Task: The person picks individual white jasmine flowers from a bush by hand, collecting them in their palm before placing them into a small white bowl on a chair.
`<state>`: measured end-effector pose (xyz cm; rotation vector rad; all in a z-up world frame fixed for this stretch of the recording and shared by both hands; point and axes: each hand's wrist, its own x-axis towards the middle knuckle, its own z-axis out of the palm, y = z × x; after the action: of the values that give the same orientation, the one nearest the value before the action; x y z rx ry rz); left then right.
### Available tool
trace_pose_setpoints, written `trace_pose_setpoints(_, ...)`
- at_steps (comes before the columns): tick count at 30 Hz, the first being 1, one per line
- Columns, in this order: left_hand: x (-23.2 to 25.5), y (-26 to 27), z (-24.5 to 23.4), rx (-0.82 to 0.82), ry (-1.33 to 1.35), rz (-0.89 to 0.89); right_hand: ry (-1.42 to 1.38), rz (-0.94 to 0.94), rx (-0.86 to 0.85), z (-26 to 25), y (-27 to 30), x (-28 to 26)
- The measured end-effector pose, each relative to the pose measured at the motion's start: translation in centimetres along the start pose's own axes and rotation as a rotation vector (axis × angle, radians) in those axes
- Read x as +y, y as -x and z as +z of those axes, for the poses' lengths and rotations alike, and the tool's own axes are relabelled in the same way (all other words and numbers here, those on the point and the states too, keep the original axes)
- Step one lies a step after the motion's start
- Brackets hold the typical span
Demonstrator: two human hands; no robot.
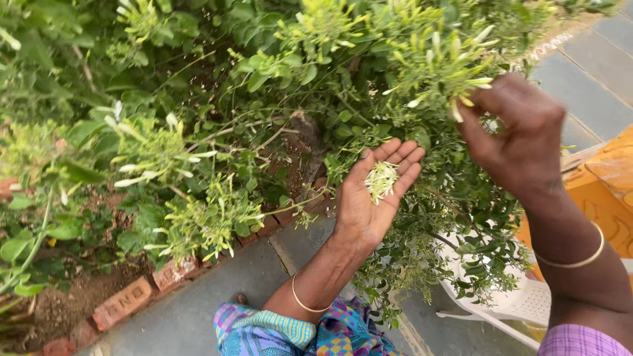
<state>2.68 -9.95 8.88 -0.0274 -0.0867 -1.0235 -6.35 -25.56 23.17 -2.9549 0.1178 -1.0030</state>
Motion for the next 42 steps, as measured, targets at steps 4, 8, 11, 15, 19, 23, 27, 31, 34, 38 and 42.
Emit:
trace_pose_setpoints(4,0.1,-0.1,0.1,0.015,-0.008,-0.017,-0.014,0.063,0.155,-1.1,-1.6,2.9)
trace_pose_setpoints(8,0.1,-0.1,0.5,0.028,-0.019,-0.005,-0.227,-0.055,0.204,-0.4,-3.3,3.7)
trace_pose_setpoints(11,0.0,0.0,0.7,0.033,-0.039,0.002,-0.585,0.166,0.171,0.7,-3.8,4.5)
trace_pose_setpoints(15,0.2,0.3,1.1,0.049,-0.082,0.022,-0.56,0.156,0.219,1.1,-2.8,4.6)
trace_pose_setpoints(19,0.3,0.3,1.5,0.057,-0.079,0.029,-0.216,-0.048,0.346,-0.7,-1.5,2.1)
trace_pose_setpoints(23,0.2,0.3,1.6,0.063,-0.072,0.028,-0.25,-0.054,0.294,-1.8,0.8,-1.4)
trace_pose_setpoints(27,0.1,0.3,1.5,0.042,-0.048,0.03,-0.252,-0.065,0.05,-1.3,1.6,-4.4)
trace_pose_setpoints(31,-0.1,0.2,1.5,0.042,-0.045,0.029,-0.249,0.023,0.099,-1.5,0.7,-4.6)
trace_pose_setpoints(34,-0.1,0.4,1.7,0.055,-0.071,0.036,-0.432,0.052,0.16,-1.6,0.1,-4.4)
trace_pose_setpoints(38,0.0,0.5,1.7,0.047,-0.055,0.031,-0.513,0.015,0.231,-0.7,-0.7,-4.7)
trace_pose_setpoints(42,-0.1,0.6,1.6,0.015,-0.057,0.045,-0.527,0.061,0.289,0.5,-1.2,-4.4)
